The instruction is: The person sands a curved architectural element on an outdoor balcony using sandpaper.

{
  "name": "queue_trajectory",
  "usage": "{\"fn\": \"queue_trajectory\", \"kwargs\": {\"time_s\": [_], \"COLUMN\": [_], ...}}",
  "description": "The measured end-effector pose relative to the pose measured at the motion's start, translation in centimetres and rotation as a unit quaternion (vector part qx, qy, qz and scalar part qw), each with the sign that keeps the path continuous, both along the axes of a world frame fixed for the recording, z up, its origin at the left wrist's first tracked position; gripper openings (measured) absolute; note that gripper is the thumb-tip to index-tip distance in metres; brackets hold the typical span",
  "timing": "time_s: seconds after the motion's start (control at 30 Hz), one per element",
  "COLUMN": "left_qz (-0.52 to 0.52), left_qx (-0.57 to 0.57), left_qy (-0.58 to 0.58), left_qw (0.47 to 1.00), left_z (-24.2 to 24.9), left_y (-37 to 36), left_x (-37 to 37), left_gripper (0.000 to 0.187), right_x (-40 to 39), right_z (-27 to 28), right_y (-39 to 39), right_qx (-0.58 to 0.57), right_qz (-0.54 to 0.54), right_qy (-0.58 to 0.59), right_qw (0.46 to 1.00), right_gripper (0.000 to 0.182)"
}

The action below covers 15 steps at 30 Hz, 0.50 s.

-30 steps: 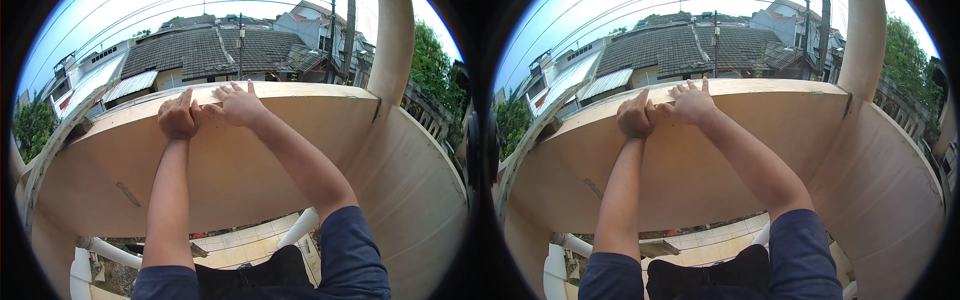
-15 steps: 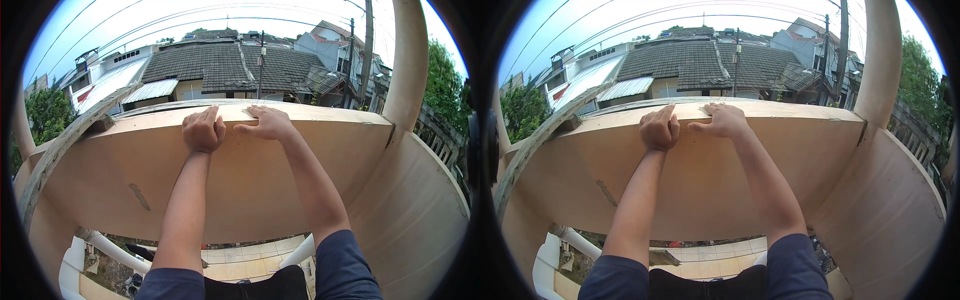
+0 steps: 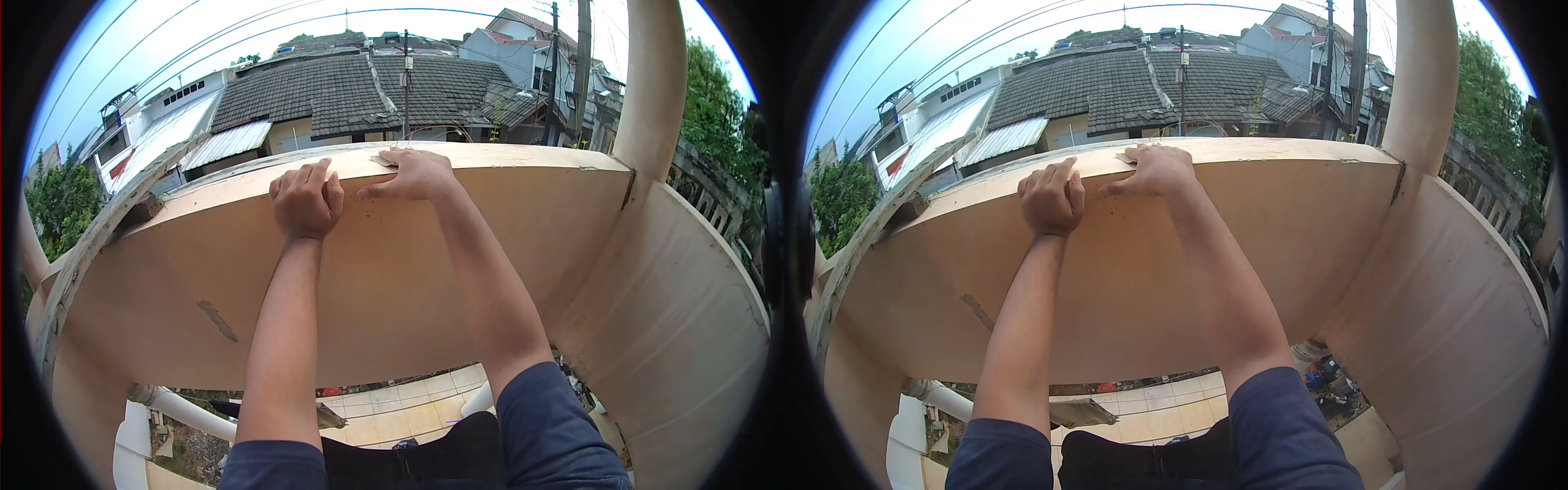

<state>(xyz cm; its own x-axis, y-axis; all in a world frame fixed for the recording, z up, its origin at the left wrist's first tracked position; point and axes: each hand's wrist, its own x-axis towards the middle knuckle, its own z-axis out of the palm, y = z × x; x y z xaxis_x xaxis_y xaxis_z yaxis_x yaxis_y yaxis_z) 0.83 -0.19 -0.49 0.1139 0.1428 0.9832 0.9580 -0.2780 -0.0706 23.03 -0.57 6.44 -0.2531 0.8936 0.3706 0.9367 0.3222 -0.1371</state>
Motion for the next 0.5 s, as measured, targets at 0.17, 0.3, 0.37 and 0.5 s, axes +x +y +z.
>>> {"fn": "queue_trajectory", "kwargs": {"time_s": [0.17,0.3,0.37,0.5], "left_qz": [0.004,0.005,0.003,0.007], "left_qx": [0.009,-0.008,-0.004,0.003], "left_qy": [0.001,-0.005,-0.008,-0.005], "left_qw": [1.000,1.000,1.000,1.000], "left_z": [0.02,0.04,0.31,0.08], "left_y": [-0.11,-0.29,-0.08,0.04], "left_x": [-0.07,0.04,0.34,0.03], "left_gripper": [0.033,0.031,0.030,0.030], "right_x": [-0.08,0.18,0.26,0.49], "right_z": [0.03,0.08,0.37,0.26], "right_y": [-0.06,0.11,0.31,0.53], "right_qx": [-0.016,-0.011,-0.014,-0.024], "right_qz": [-0.002,0.003,0.005,0.024], "right_qy": [-0.007,-0.020,-0.023,-0.017], "right_qw": [1.000,1.000,1.000,0.999], "right_gripper": [0.126,0.125,0.124,0.121]}}
